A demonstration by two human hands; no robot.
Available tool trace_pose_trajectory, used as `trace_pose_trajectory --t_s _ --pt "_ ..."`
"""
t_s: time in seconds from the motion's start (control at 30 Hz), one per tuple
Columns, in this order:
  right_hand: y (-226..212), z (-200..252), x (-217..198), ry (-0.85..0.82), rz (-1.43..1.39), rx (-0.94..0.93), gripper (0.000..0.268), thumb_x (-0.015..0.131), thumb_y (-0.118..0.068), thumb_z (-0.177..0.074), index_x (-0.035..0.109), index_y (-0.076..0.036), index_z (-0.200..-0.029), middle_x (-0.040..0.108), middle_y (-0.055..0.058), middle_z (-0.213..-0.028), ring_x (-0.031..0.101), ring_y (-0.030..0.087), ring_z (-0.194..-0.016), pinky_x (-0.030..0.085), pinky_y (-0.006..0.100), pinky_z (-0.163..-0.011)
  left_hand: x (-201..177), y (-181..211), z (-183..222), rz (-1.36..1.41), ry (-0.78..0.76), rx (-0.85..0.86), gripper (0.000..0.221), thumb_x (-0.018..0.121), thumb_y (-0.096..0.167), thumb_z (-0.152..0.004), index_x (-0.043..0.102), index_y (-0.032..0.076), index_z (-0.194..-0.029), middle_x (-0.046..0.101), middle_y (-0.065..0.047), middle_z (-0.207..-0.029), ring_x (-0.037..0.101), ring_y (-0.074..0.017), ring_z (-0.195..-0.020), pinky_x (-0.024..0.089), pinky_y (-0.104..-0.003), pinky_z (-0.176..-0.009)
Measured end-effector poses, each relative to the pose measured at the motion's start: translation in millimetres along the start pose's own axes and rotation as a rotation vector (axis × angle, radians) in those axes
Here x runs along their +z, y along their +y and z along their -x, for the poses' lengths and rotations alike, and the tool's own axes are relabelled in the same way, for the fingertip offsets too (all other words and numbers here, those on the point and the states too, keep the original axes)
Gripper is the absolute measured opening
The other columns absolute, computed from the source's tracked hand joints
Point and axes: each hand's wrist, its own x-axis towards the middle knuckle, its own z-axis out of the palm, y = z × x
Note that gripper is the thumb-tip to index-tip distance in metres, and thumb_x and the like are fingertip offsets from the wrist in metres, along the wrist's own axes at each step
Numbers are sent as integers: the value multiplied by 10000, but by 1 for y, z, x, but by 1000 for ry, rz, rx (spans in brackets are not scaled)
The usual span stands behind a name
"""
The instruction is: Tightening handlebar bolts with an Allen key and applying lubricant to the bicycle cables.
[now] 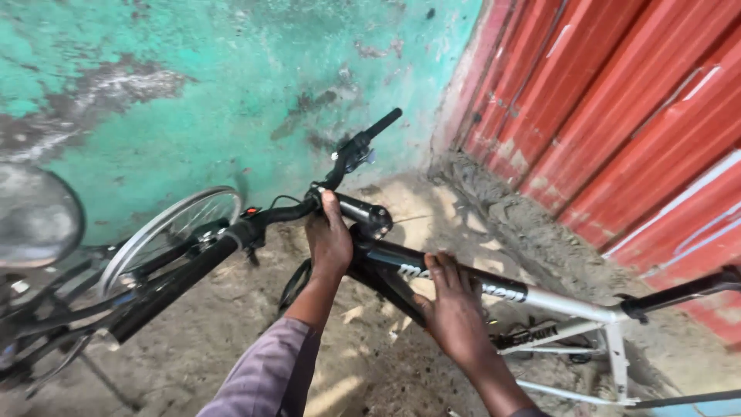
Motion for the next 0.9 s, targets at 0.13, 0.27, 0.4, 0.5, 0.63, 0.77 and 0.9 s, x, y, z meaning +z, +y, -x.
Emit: trace_pose_trajectory --t_s 0.13,0.27,0.4,0.5,0.63,0.77,0.9 --pt "16 3 28 166 128 -17 687 648 -319 -886 460 -215 -1539 585 82 -1410 523 280 -1358 425 554 -1056 -27 -83 -26 -472 -37 571 508 393 315 -1084 552 -128 -1274 602 -314 -1041 575 -471 -1024 419 -519 -907" --pt "16 -4 16 181 11 11 588 541 -332 -971 461 -290 -1552 617 33 -1327 576 270 -1276 392 526 -1100 -59 -59 -37 -568 56 956 267 482 108 -1041 672 6 -884 617 -197 -637 661 -444 -649 507 -431 -579" --pt "21 -4 16 174 -28 22 586 562 -358 -973 473 -323 -1551 628 15 -1290 592 283 -1226 399 517 -1090 -63 -66 -41 -637 81 974 313 547 130 -1035 612 86 -732 579 -170 -560 658 -403 -598 490 -414 -528" --pt "24 -2 16 171 -42 11 598 570 -382 -971 457 -355 -1558 630 -1 -1261 597 274 -1188 410 509 -1070 -60 -53 -36 -569 47 896 262 555 40 -960 629 -10 -713 596 -261 -591 630 -523 -662 465 -506 -540" --pt "30 -7 19 195 -49 -8 610 584 -384 -966 456 -366 -1562 645 23 -1216 606 300 -1159 421 521 -1052 -52 -99 -72 -1278 431 1380 200 611 119 -1001 725 19 -871 614 -130 -612 619 -284 -551 475 -376 -576" --pt "29 -6 21 183 -31 -7 613 581 -391 -966 452 -368 -1565 644 28 -1209 597 299 -1159 423 524 -1046 -51 -129 -84 -1318 441 1447 169 564 30 -976 717 -18 -923 529 -150 -573 508 -290 -484 443 -377 -539" --pt "30 -5 25 177 -35 -4 614 588 -407 -957 462 -379 -1558 635 14 -1225 587 280 -1171 420 511 -1052 -70 -97 -73 -1505 532 1589 138 615 58 -934 738 118 -947 557 -121 -645 513 -281 -533 378 -387 -504"
